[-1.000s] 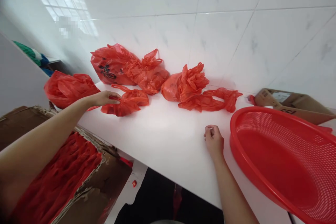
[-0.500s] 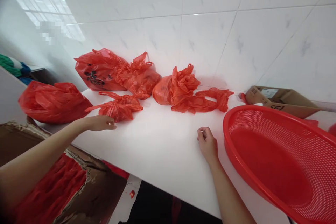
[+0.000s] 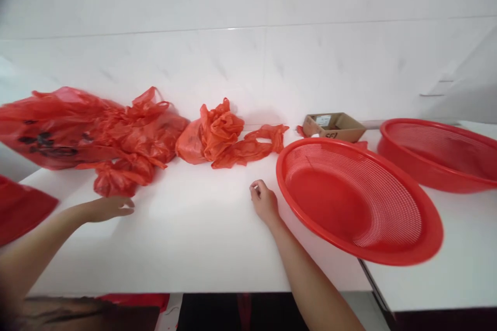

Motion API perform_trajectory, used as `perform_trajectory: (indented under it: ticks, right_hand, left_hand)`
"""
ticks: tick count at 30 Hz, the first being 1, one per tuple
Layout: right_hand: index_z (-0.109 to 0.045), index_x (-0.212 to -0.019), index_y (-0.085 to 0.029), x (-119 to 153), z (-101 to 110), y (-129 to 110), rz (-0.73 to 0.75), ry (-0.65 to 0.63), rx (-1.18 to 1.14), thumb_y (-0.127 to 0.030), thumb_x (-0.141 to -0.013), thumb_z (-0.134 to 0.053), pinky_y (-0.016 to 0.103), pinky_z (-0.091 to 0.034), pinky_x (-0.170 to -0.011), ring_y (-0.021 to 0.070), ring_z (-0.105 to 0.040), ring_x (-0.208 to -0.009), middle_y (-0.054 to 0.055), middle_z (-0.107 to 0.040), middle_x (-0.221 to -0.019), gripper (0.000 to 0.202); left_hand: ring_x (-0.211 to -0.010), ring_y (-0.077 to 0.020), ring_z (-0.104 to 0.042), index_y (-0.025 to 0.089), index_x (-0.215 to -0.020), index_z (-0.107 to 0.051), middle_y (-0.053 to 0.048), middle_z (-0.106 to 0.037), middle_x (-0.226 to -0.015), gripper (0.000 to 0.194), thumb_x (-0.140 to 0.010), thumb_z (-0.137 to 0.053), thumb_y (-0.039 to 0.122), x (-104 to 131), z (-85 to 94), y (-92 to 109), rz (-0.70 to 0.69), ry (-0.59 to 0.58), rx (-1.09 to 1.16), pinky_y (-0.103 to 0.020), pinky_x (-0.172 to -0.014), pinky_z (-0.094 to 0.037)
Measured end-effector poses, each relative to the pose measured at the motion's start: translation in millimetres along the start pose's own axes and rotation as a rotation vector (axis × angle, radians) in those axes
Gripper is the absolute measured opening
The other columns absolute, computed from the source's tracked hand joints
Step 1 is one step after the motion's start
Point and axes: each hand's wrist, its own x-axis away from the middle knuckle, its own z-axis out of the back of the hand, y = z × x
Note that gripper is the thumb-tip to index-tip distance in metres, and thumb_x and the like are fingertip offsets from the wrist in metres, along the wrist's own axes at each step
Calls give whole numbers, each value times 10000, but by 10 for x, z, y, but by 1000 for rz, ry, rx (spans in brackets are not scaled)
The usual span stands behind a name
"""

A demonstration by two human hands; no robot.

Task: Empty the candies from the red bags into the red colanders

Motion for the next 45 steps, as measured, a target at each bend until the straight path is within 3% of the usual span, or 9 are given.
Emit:
perform_trajectory:
  ticks: [9,12,15,20,24,29,34,40,45]
  right_hand:
    - [-682,-916,-237,455,187,-604,163,-207,-48,-316,-938,-450,215,-448,-645,120,-610,-672,-20,-677,-752,246]
    - [-690,-1013,-257,779,733,-1041,577,-476,-38,-331,-938,-522,235,-472,-770,130,-641,-806,-6,-722,-902,198]
    - [-675,-1032,-273,784,1648,-1156,582,-234,68,-319,-925,-560,226,-481,-733,118,-637,-766,-12,-711,-893,164]
    - [-656,-1036,-211,194,3371,-229,118,657,510,-347,-920,-517,364,-392,-926,210,-577,-1025,107,-655,-1098,226]
    - [-651,-1013,-148,24,4107,792,-203,768,638,-266,-625,-801,561,-227,-978,409,-327,-1287,285,-439,-1369,433]
    - [-606,-958,-173,215,4057,1521,-263,872,570,-241,-672,-724,469,-320,-901,346,-398,-1187,273,-400,-1351,317]
    - [-624,-807,-184,227,3993,1747,-233,911,537,-241,-669,-698,392,-369,-851,241,-472,-912,139,-514,-1086,167]
    - [-639,-779,-189,226,4135,1568,-208,979,528,-360,-650,-758,387,-375,-786,217,-443,-799,82,-489,-892,245]
    - [-643,-789,-206,326,4235,1124,-144,1010,542,-338,-668,-780,357,-379,-800,225,-493,-870,103,-541,-924,225]
  left_hand:
    - [-1101,-305,-619,241,-1145,-705,-100,-678,-1215,532,-831,-463,596,238,-317,1507,-273,-425,-84,-385,-957,-446]
    - [-1114,-302,-611,262,-1210,-670,-95,-662,-1240,537,-836,-479,595,261,-433,1859,-355,-469,-47,-402,-971,-442]
    - [-1111,-307,-610,292,-1224,-661,-84,-653,-1255,549,-816,-509,627,245,-515,2030,-389,-462,12,-410,-970,-447]
    - [-1111,-286,-607,335,-1226,-653,-52,-645,-1273,553,-817,-498,672,213,-565,2185,-387,-519,98,-383,-965,-460]
    - [-1123,-280,-601,351,-1237,-642,-35,-636,-1293,551,-821,-492,679,241,-552,2362,-398,-556,116,-371,-965,-464]
    - [-1145,-268,-588,345,-1255,-623,-33,-609,-1328,544,-837,-486,665,308,-503,2634,-406,-563,96,-365,-981,-455]
    - [-1149,-265,-582,326,-1376,-507,-70,-571,-1356,639,-835,-496,665,290,-509,2923,-413,-601,167,-383,-987,-447]
    - [-1249,-238,-521,326,-1520,-192,-98,-441,-1479,782,-865,-515,607,290,-690,3345,-320,-647,698,-398,-1055,-398]
    - [-1235,-268,-538,273,-1515,-215,-136,-444,-1477,756,-883,-535,536,247,-968,3814,-315,-689,1264,-421,-1031,-413]
